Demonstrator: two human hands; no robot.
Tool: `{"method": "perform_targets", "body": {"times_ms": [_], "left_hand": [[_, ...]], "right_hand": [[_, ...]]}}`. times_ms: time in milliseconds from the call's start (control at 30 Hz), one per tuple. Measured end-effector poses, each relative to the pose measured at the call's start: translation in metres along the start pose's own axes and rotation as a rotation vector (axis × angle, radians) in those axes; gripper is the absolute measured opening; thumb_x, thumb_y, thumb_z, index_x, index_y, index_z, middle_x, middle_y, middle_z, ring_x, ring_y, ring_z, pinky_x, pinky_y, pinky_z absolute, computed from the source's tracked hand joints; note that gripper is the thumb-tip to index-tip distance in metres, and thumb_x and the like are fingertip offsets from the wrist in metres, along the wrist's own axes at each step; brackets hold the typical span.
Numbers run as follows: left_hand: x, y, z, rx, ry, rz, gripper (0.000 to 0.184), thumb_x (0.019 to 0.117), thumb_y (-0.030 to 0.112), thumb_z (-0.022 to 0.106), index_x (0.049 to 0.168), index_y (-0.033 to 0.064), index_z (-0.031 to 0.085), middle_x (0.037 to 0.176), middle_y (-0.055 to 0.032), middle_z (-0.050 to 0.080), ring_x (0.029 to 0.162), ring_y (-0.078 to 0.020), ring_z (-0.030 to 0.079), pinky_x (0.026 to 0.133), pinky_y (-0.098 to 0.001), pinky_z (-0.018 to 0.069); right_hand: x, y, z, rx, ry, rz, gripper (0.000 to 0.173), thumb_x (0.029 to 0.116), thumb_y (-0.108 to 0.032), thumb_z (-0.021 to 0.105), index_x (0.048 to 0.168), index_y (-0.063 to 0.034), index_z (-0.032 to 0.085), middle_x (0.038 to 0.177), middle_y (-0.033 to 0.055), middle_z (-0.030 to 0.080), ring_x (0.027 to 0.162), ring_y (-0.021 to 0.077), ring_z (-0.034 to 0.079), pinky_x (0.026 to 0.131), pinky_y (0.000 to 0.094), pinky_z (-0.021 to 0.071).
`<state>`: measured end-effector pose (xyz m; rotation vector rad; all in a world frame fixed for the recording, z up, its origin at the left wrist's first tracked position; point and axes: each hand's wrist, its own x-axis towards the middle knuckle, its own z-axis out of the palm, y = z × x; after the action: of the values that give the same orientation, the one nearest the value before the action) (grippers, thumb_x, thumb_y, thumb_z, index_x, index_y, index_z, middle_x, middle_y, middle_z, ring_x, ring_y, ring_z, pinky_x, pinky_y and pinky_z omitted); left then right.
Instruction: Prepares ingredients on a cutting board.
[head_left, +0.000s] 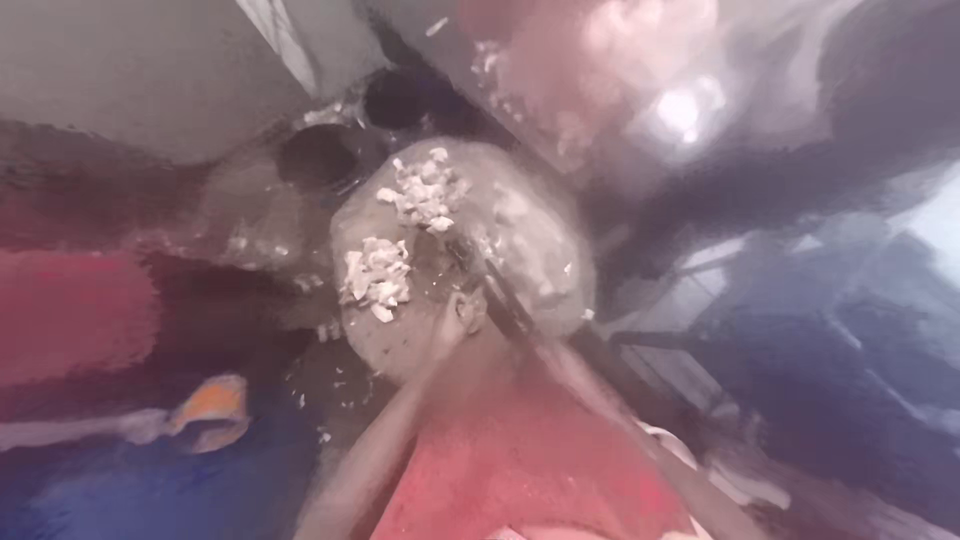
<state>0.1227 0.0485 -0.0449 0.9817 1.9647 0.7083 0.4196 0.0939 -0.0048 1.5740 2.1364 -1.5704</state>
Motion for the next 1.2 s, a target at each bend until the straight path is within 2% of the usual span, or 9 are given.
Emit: {"method": "perform_targets", "body": {"times_ms": [167, 300, 400, 500, 633, 733, 867, 1067, 1200], "left_hand": [[-0.016, -0.027, -0.031, 0.160, 0.123, -0.032, 0.038, 0.0981, 0.021, 0.062, 0.133, 0.0056, 0.061, 0.116, -0.0164, 0.070, 0.105, -0.0279, 0.069, 0.096, -0.0488, 0.0552], [-0.018, -0.028, -0.035, 0.180, 0.128, -0.034, 0.046, 0.1000, 0.037, 0.062, 0.133, 0.0060, 0.062, 0.118, -0.0152, 0.070, 0.108, -0.0273, 0.068, 0.098, -0.0499, 0.0542], [-0.027, -0.010, -0.039, 0.128, 0.118, -0.080, 0.044, 0.1000, 0.029, 0.064, 0.134, 0.0027, 0.060, 0.116, -0.0171, 0.069, 0.106, -0.0274, 0.068, 0.096, -0.0480, 0.0545], [-0.018, -0.030, -0.031, 0.078, 0.133, -0.050, 0.039, 0.1025, 0.032, 0.058, 0.128, 0.0022, 0.062, 0.109, -0.0157, 0.070, 0.098, -0.0241, 0.069, 0.091, -0.0444, 0.0571], [-0.033, -0.063, -0.036, 0.008, 0.169, -0.113, 0.043, 0.0982, 0.036, 0.064, 0.128, 0.0039, 0.063, 0.113, -0.0152, 0.069, 0.101, -0.0236, 0.069, 0.092, -0.0445, 0.0569], [-0.051, -0.080, -0.046, 0.024, 0.134, -0.190, 0.065, 0.0958, 0.041, 0.069, 0.145, 0.0019, 0.050, 0.133, -0.0197, 0.063, 0.121, -0.0301, 0.063, 0.105, -0.0515, 0.0505], [-0.046, -0.074, -0.047, 0.021, 0.065, -0.185, 0.060, 0.0964, 0.043, 0.068, 0.142, 0.0064, 0.054, 0.122, -0.0172, 0.068, 0.111, -0.0296, 0.067, 0.099, -0.0532, 0.0536], [-0.026, -0.019, -0.051, -0.296, -0.057, -0.159, 0.044, 0.0983, 0.026, 0.068, 0.134, 0.0014, 0.058, 0.112, -0.0153, 0.070, 0.095, -0.0202, 0.070, 0.086, -0.0399, 0.0587], [-0.007, -0.012, -0.021, -0.450, -0.052, -0.163, 0.048, 0.0990, 0.025, 0.067, 0.139, 0.0043, 0.050, 0.109, -0.0129, 0.069, 0.083, -0.0169, 0.070, 0.072, -0.0349, 0.0608]], "right_hand": [[-0.003, -0.089, -0.018, 0.196, -0.023, -0.325, 0.048, 0.1109, -0.028, 0.034, 0.143, 0.0037, 0.049, 0.101, 0.0115, 0.067, 0.084, 0.0152, 0.066, 0.081, 0.0346, 0.0591], [-0.005, -0.136, -0.006, 0.283, 0.048, -0.523, 0.066, 0.1071, -0.052, 0.036, 0.140, 0.0022, 0.053, 0.104, 0.0072, 0.066, 0.088, 0.0087, 0.062, 0.081, 0.0285, 0.0557], [0.016, -0.111, 0.023, 0.003, -0.022, -0.378, 0.053, 0.1094, -0.035, 0.040, 0.143, 0.0031, 0.053, 0.132, 0.0203, 0.065, 0.121, 0.0234, 0.063, 0.109, 0.0404, 0.0484], [0.058, -0.072, 0.050, -0.284, -0.110, -0.145, 0.059, 0.1086, -0.053, 0.034, 0.137, -0.0080, 0.059, 0.125, 0.0167, 0.068, 0.117, 0.0290, 0.066, 0.103, 0.0525, 0.0518], [0.039, -0.094, 0.040, -0.342, -0.078, -0.126, 0.058, 0.1076, -0.054, 0.037, 0.140, -0.0094, 0.056, 0.120, 0.0149, 0.069, 0.111, 0.0289, 0.068, 0.099, 0.0512, 0.0535], [0.019, -0.100, 0.030, -0.291, -0.097, -0.147, 0.054, 0.1085, -0.050, 0.037, 0.137, -0.0092, 0.057, 0.112, 0.0143, 0.070, 0.103, 0.0272, 0.069, 0.093, 0.0503, 0.0554], [0.035, -0.061, 0.030, -0.181, -0.268, -0.093, 0.056, 0.1096, -0.049, 0.035, 0.137, -0.0070, 0.058, 0.119, 0.0173, 0.068, 0.110, 0.0279, 0.067, 0.100, 0.0506, 0.0527], [0.044, -0.001, 0.014, 0.071, -0.157, 0.004, 0.057, 0.1113, -0.048, 0.025, 0.116, -0.0053, 0.063, 0.080, 0.0063, 0.060, 0.065, 0.0162, 0.058, 0.063, 0.0373, 0.0537], [0.037, -0.039, -0.004, -0.052, 0.044, -0.063, 0.053, 0.1113, -0.040, 0.034, 0.147, -0.0038, 0.050, 0.130, 0.0189, 0.064, 0.120, 0.0282, 0.063, 0.107, 0.0484, 0.0498]]}}
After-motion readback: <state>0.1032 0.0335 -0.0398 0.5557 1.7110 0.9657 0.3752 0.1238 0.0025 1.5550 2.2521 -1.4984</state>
